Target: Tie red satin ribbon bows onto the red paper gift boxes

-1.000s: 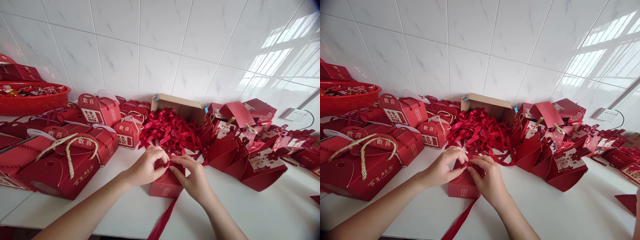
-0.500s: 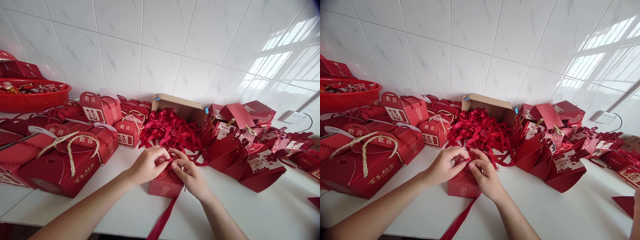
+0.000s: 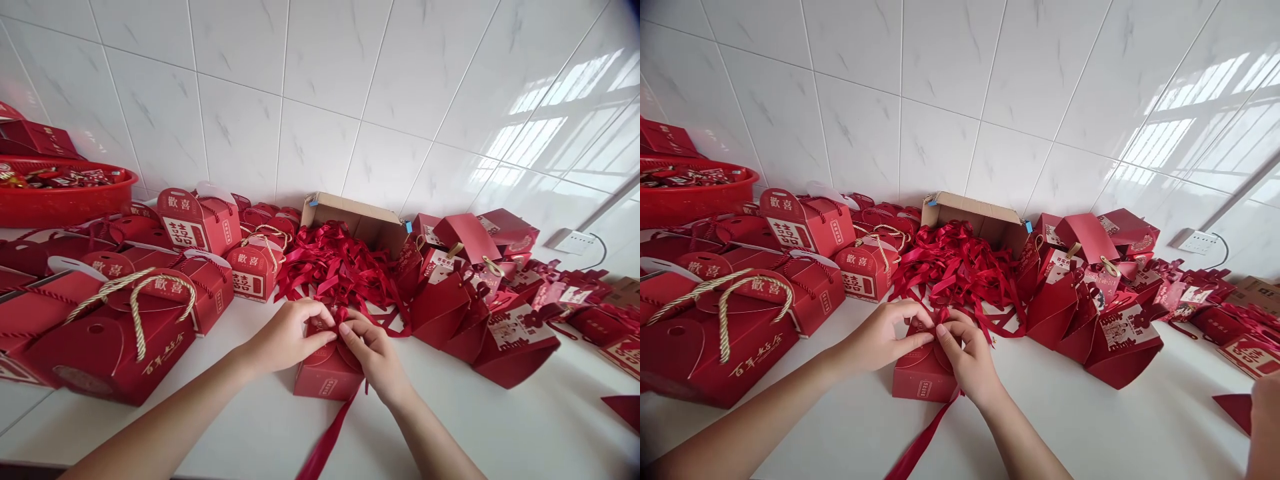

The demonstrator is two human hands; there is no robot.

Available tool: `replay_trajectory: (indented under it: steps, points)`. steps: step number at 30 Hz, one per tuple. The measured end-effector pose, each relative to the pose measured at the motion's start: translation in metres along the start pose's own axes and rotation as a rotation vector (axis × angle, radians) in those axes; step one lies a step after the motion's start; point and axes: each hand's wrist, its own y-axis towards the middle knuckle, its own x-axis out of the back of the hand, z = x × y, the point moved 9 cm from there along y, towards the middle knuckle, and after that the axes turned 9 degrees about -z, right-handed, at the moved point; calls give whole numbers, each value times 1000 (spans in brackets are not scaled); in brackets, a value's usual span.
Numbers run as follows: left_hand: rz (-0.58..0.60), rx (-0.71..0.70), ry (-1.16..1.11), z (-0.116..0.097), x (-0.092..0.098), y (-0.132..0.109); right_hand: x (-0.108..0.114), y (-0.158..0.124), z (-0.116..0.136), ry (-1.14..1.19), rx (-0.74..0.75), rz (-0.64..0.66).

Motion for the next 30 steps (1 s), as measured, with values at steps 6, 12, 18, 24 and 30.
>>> replay_trajectory:
  steps: [6, 12, 18, 24, 30]
  points:
    - [48, -45, 18, -4, -2, 1, 16, 0, 5, -200, 105, 0]
    - [242, -69, 56, -16, -13, 3, 22, -4, 28, -446, 262, 80]
    - [346, -110, 88, -24, -20, 4, 24, -15, 47, -653, 303, 112]
    - [390, -118, 112, -30, -22, 4, 24, -26, 52, -648, 129, 324]
    - [415, -108, 168, -31, -20, 6, 24, -5, 50, -505, 154, 259]
